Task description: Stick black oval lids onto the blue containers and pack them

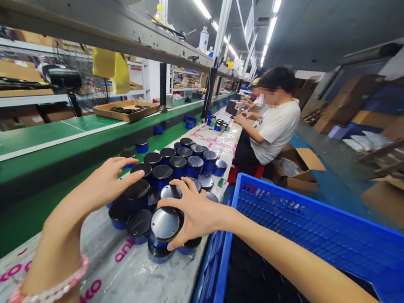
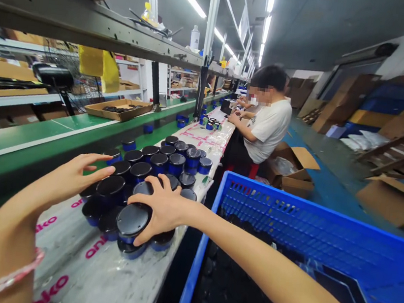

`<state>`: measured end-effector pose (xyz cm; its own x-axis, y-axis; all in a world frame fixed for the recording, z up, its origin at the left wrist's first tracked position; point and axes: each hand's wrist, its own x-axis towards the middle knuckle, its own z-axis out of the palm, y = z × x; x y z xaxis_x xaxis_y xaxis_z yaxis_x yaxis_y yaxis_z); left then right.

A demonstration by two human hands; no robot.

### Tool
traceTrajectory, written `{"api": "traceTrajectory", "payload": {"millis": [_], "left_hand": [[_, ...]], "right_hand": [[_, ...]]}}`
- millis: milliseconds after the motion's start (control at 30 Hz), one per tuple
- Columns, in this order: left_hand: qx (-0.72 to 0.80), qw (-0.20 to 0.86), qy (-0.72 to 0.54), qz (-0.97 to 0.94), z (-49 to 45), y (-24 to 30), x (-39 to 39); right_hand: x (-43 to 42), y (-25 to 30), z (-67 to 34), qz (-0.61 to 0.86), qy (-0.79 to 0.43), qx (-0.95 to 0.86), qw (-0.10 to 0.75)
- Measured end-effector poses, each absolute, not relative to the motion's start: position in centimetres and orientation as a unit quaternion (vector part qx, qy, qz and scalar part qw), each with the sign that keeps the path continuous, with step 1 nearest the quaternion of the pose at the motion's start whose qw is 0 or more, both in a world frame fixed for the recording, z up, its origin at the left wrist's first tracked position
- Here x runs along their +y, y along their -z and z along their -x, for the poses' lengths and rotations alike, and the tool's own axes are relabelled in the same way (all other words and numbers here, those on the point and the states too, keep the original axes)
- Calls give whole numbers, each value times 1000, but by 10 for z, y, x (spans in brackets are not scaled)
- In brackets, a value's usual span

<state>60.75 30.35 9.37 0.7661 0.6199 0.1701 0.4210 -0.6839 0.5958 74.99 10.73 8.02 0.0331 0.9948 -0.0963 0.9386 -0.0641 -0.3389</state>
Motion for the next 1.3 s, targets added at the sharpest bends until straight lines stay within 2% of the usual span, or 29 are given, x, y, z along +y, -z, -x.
{"api": "traceTrajectory", "payload": {"millis": [200,367,567,767,867,967,1000,1067,1167,1300], "left_hand": [[305,281,-171,-894,-610,-87,311],[299,277,-167,-898,-610,-87,313],[272,248,-185,-911,-622,-92,296],[253,247,-162,-921,-633,-89,284],[257,241,-101,-930,-622,-91,282],[271,271,-35,-923,-607,-93,278],[285,298,-13,-911,-604,-93,277],[334,359,12,-871,-602,-93,276],[412,425,-3,-806,-603,-89,280],[429,463,-74,-772,-599,-83,299]], "right_hand": [[112,-78,-749,716,-83,-674,164],[117,-64,-746,704,-54,-698,117],[117,-45,-754,660,128,-735,90],[132,-42,-764,640,196,-741,57],[131,-44,-762,664,191,-716,102],[120,-57,-757,709,117,-664,206],[116,-64,-753,718,83,-656,217],[113,-80,-741,722,27,-671,169],[119,-90,-717,706,11,-706,64],[140,-62,-692,738,87,-663,88]]}}
